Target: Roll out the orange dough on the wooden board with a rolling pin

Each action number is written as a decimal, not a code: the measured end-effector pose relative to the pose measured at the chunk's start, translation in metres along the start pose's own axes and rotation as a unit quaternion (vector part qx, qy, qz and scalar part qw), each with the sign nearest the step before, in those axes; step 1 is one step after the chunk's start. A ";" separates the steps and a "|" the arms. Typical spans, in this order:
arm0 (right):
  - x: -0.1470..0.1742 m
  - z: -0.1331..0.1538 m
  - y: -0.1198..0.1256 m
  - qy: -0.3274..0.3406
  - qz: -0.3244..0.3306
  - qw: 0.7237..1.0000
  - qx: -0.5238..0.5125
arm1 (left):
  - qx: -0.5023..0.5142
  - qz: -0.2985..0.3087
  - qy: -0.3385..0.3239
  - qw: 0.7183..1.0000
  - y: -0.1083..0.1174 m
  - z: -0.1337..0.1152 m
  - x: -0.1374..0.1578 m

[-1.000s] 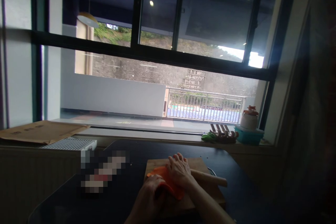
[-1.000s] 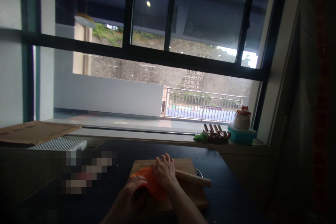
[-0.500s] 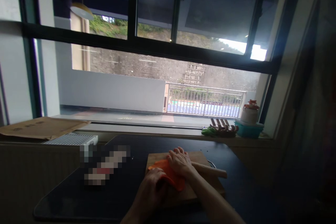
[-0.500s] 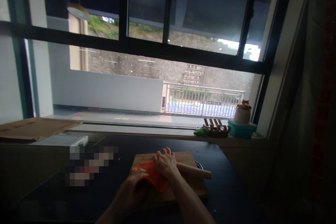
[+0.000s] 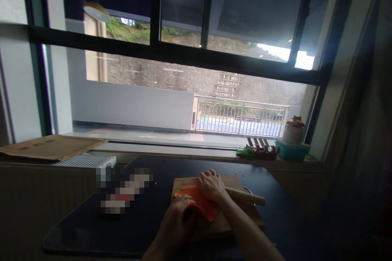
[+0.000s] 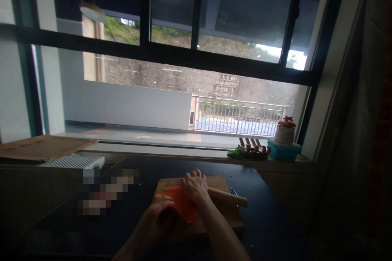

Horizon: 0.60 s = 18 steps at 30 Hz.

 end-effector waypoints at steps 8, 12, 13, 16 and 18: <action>0.009 0.000 -0.002 0.028 0.000 1.000 -0.010 | 0.010 0.012 0.019 1.000 0.001 -0.007 0.001; -0.015 -0.012 0.002 0.000 0.011 1.000 0.021 | 0.011 0.013 0.028 0.999 0.001 -0.007 0.003; -0.020 -0.015 0.002 -0.014 0.006 1.000 0.023 | 0.012 0.010 0.029 0.999 0.001 -0.007 0.004; -0.028 -0.021 -0.001 -0.063 -0.033 0.997 0.029 | 0.021 0.004 0.029 0.999 0.001 -0.007 0.006; -0.025 -0.023 -0.005 -0.078 -0.072 0.993 0.042 | 0.029 0.002 0.026 0.999 0.001 -0.008 0.006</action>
Point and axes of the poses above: each hand's wrist, its own x-axis away from the middle knuckle, its own y-axis out of the back of the hand, z = x × y, the point moved 1 cm from there along -x, towards the middle knuckle, and after that the axes turned 11 degrees about x, right-handed, at the moved point
